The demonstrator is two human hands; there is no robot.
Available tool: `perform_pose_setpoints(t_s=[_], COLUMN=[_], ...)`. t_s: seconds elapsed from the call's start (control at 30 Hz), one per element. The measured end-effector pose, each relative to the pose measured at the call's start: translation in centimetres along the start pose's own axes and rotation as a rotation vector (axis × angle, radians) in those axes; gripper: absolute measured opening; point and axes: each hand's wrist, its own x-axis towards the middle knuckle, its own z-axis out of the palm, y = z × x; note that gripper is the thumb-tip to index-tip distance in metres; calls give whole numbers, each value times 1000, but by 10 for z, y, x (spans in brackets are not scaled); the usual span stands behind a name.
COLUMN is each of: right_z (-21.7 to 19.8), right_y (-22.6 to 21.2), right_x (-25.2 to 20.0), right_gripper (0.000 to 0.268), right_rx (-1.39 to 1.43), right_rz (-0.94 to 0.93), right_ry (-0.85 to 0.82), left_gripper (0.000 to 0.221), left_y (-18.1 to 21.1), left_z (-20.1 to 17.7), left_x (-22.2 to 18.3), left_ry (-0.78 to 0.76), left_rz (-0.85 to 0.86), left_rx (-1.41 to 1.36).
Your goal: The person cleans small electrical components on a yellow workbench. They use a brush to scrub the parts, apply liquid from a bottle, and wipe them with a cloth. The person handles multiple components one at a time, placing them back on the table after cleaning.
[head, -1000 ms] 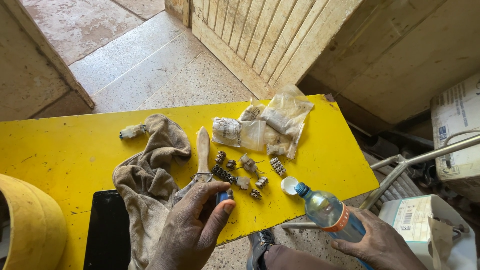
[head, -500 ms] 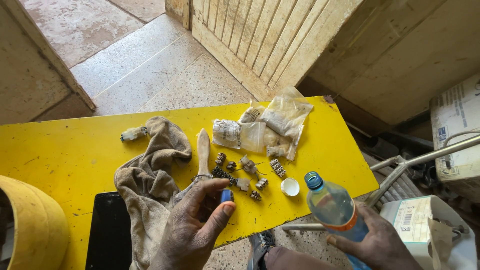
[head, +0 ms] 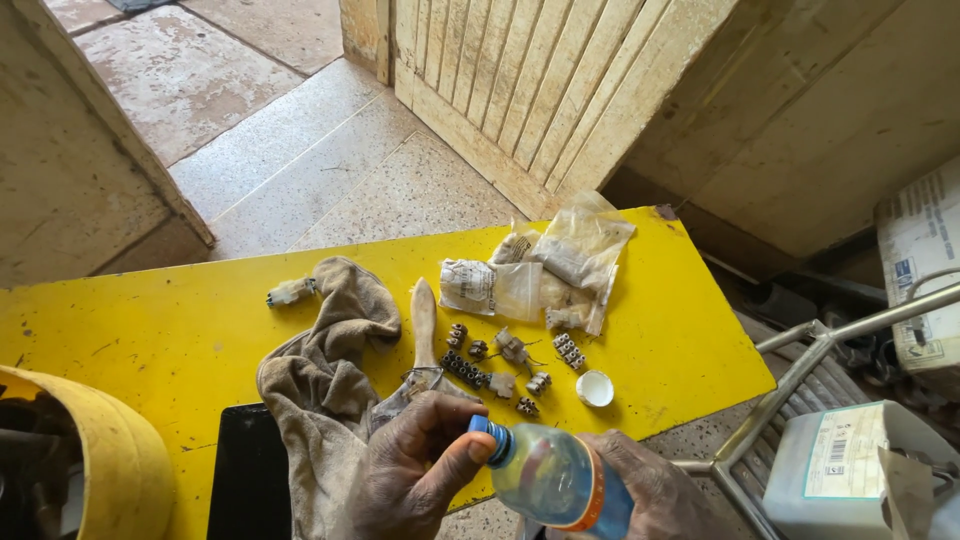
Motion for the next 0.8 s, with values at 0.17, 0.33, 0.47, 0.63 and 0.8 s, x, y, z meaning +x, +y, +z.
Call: perform_pose_setpoints(t_s=[0.17,0.33,0.47,0.63,0.8], right_z=[-1,4,-7,-19,5], right_y=[3,0,10,-36,27], right_x=[1,0,10,14,12], right_gripper=[82,76,75,78,98], right_rx=[-66,-18,223,94,-145], right_rz=[-6,-167,-255,358,112], right_ry=[-21,109,-243,-274,-290], left_gripper=[31,39,36,62,45], left_y=[18,28,37,28,24], left_z=[-15,-23,-14,-8,-16], left_x=[0,1,-2,-7,3], left_ry=[-16,-370,-369,-6,-34], left_rz=[82,438,397,260,334], left_rx=[390,361,312,395,596])
